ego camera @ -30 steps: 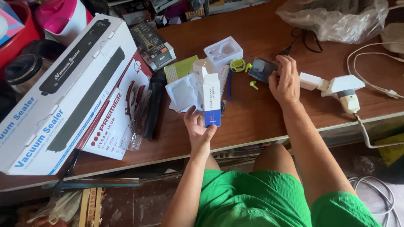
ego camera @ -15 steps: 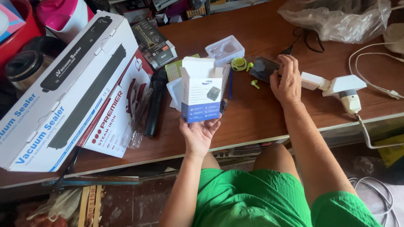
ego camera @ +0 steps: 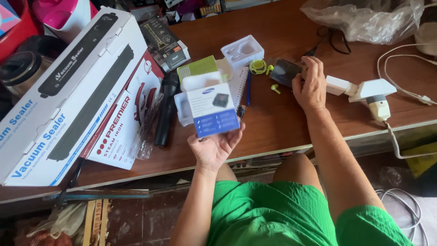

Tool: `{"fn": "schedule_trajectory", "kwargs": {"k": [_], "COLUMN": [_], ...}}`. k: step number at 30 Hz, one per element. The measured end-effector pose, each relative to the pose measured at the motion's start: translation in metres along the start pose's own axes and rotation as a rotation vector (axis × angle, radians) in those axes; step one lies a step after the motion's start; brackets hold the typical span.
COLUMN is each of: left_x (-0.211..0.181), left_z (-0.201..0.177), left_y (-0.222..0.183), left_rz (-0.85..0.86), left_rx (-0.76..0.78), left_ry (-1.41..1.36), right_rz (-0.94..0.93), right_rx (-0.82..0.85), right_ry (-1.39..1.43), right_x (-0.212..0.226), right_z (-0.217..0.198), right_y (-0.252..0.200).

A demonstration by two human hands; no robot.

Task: Unboxing and inspecting a small electronic device and its packaging on a desk

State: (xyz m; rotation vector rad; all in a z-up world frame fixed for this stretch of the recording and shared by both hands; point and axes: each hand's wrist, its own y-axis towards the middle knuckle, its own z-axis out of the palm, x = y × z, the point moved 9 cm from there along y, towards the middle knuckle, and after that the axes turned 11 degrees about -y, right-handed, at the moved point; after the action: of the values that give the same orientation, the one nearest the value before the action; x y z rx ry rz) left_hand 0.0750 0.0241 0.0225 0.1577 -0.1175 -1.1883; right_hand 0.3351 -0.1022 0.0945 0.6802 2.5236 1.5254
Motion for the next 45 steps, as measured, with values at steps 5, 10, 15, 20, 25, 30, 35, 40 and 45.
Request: {"fn": "schedule_trajectory", "kwargs": {"k": [5,10,15,20,25,30,35,40,45], "left_x": [-0.006,-0.017,-0.035,-0.026,-0.010,0.017,0.017,0.018,0.024], "left_z": [-0.030,-0.031,-0.095,-0.065,-0.042,0.051,0.021,0.014,0.029], "left_y": [-0.010,-0.011,-0.011,-0.010,-0.012,-0.033,-0.030,-0.030,-0.029], "left_rz": [-0.148,-0.145,-0.179,-0.187,-0.162,-0.191,-0.223,-0.249,-0.200], "left_rx": [-0.111,-0.147,-0.094,-0.063,-0.048,0.532,0.507,0.537,0.478], "left_ry": [-0.090,-0.257,-0.241,-0.185,0.093,0.322,0.213,0.277,0.229], "right_rz": [0.002,-0.017,-0.008,-0.003,0.002,-0.003,-0.026,-0.024,-0.016], "right_rx": [-0.004,-0.014,-0.014,-0.016,-0.011,-0.013,-0.026,-0.011,0.006], "right_ry": [0.003,0.006,0.014,0.002,0.005,0.017,0.009,0.018,0.041], "right_x": [0.002,0.006,0.005,0.004,0.004,0.005,0.005,0.001,0.000], "right_z": [-0.002,-0.006,-0.006,-0.004,-0.005,-0.006,-0.004,-0.001,0.001], "right_y": [0.001,0.003,0.003,0.003,0.003,0.003,0.002,-0.001,0.001]}}
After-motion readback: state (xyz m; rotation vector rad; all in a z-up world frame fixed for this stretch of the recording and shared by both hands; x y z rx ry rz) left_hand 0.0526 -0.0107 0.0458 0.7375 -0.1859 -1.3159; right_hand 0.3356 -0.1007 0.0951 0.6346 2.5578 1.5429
